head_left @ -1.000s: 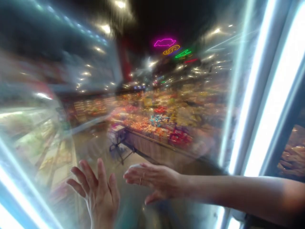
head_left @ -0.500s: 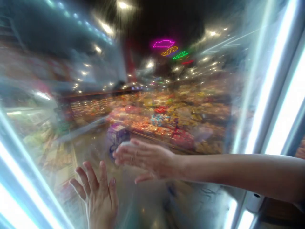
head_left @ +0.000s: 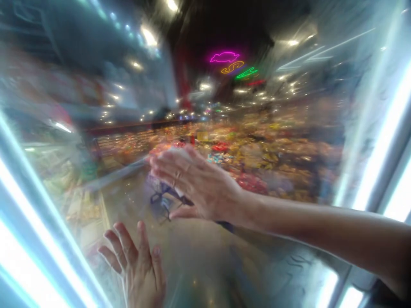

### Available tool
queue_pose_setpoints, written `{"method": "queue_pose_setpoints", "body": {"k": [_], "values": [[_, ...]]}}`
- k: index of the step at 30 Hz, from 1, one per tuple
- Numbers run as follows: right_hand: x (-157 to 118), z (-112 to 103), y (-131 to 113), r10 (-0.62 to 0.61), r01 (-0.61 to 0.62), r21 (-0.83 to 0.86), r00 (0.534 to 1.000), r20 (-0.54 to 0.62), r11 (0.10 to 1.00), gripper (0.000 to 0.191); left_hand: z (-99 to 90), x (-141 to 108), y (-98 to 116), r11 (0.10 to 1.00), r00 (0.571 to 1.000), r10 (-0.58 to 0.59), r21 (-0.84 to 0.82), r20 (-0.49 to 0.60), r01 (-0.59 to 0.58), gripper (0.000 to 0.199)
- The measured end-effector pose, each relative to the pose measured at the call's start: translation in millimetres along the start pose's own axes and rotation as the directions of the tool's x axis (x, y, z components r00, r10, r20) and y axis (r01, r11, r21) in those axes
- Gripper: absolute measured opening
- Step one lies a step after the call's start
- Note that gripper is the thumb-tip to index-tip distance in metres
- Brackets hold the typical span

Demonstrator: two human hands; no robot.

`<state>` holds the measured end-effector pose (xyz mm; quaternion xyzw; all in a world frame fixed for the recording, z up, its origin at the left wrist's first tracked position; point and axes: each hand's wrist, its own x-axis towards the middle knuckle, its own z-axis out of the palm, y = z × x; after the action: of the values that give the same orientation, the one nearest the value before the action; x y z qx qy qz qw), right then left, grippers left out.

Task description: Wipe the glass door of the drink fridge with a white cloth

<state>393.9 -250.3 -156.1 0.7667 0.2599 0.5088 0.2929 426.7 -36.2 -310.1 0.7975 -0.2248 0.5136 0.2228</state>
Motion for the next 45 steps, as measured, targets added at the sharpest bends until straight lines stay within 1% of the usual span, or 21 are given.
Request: {"method": "queue_pose_setpoints", "body": {"k": [2, 3, 5, 7, 8, 9, 10, 12, 14, 15, 19, 22, 24, 27, 28, 31, 33, 37, 39, 42, 45], "values": [[10, -3, 1, 0.098, -0.098, -0.03, 0.995, -0.014, 0.995, 0.105, -1.3, -2, -1, 1.0, 1.0, -0.016, -0.008, 0.01, 0.016, 0.081], [6, -1, -8, 0.057, -0.057, -0.057, 0.998, -0.003, 0.997, 0.104, -1.7, -3, -2, 1.0, 1.0, -0.018, -0.011, 0.015, 0.019, 0.082], [-18, 8, -40, -0.179, 0.185, -0.115, 0.982, 0.058, 0.976, 0.094, -2.4, -5, -4, 1.0, 1.0, -0.019, -0.014, 0.014, 0.02, 0.082], [-49, 17, -66, -0.397, 0.433, -0.161, 0.892, 0.213, 0.887, 0.079, -2.8, -6, -5, 1.0, 1.0, -0.008, -0.012, 0.007, 0.008, 0.083], [-60, 20, -70, -0.434, 0.476, -0.15, 0.868, 0.242, 0.867, 0.076, -2.7, -6, -4, 1.0, 1.0, -0.002, -0.009, 0.005, 0.002, 0.083], [-68, 21, -67, -0.422, 0.459, -0.136, 0.877, 0.23, 0.878, 0.077, -2.2, -6, -2, 1.0, 1.0, 0.004, -0.007, 0.007, -0.004, 0.083], [-71, 21, -57, -0.364, 0.387, -0.115, 0.914, 0.181, 0.915, 0.081, -1.2, -5, 0, 1.0, 1.0, 0.009, -0.006, 0.011, -0.009, 0.084], [-69, 17, -29, -0.143, 0.147, -0.066, 0.988, 0.056, 0.987, 0.092, 2.5, -4, 9, 1.0, 1.0, 0.016, -0.008, 0.021, -0.015, 0.084], [-68, 14, -10, 0.051, -0.052, -0.026, 0.998, -0.02, 0.998, 0.102, 7.9, -3, 22, 1.0, 1.0, 0.013, -0.014, 0.028, -0.012, 0.084], [-72, 15, -8, 0.092, -0.092, -0.007, 0.995, -0.033, 0.996, 0.105, 10.8, -2, 29, 1.0, 0.999, 0.021, -0.017, 0.033, -0.02, 0.084], [-109, 23, -31, -0.043, 0.042, 0.051, 0.999, 0.019, 0.998, 0.107, 20.2, 4, 57, 0.996, 0.996, 0.077, -0.037, 0.044, -0.076, 0.086], [-135, 20, -13, 0.005, -0.006, 0.046, 1.0, 0.029, 0.999, 0.097, 24.2, 11, 77, 0.992, 0.994, 0.104, -0.077, 0.036, -0.101, 0.084], [-147, 12, 19, 0.195, -0.195, 0.022, 0.981, -0.016, 0.981, 0.093, 27.7, 17, 93, 0.987, 0.991, 0.132, -0.1, 0.026, -0.129, 0.083], [-174, 4, 47, 0.458, -0.459, 0.006, 0.885, -0.078, 0.888, 0.095, 36.1, 25, 119, 0.978, 0.984, 0.177, -0.107, -0.001, -0.176, 0.083], [-188, 5, 45, 0.478, -0.479, 0.008, 0.874, -0.084, 0.878, 0.096, 39.5, 27, 129, 0.975, 0.981, 0.196, -0.107, -0.011, -0.196, 0.083], [-232, 12, 29, 0.387, -0.387, 0.011, 0.92, -0.069, 0.922, 0.092, 49.4, 31, 156, 0.964, 0.97, 0.242, -0.111, -0.032, -0.244, 0.084], [-252, 13, 34, 0.39, -0.391, -0.001, 0.919, -0.062, 0.921, 0.09, 55.1, 33, 174, 0.957, 0.965, 0.258, -0.126, -0.044, -0.262, 0.084], [-262, -1, 89, 0.578, -0.578, 0.011, 0.814, -0.068, 0.816, 0.095, 66.6, 40, 211, 0.94, 0.955, 0.293, -0.174, -0.038, -0.295, 0.083], [-268, -6, 103, 0.61, -0.61, 0.023, 0.789, -0.072, 0.792, 0.093, 73.3, 43, 227, 0.932, 0.948, 0.315, -0.177, -0.04, -0.317, 0.084], [-293, -1, 87, 0.609, -0.61, 0.0, 0.79, -0.077, 0.792, 0.093, 82.3, 44, 244, 0.932, 0.945, 0.318, -0.159, -0.077, -0.326, 0.082], [-316, 5, 73, 0.604, -0.608, -0.029, 0.792, -0.092, 0.793, 0.093, 86.0, 40, 253, 0.946, 0.958, 0.284, -0.148, -0.043, -0.287, 0.081]]}}
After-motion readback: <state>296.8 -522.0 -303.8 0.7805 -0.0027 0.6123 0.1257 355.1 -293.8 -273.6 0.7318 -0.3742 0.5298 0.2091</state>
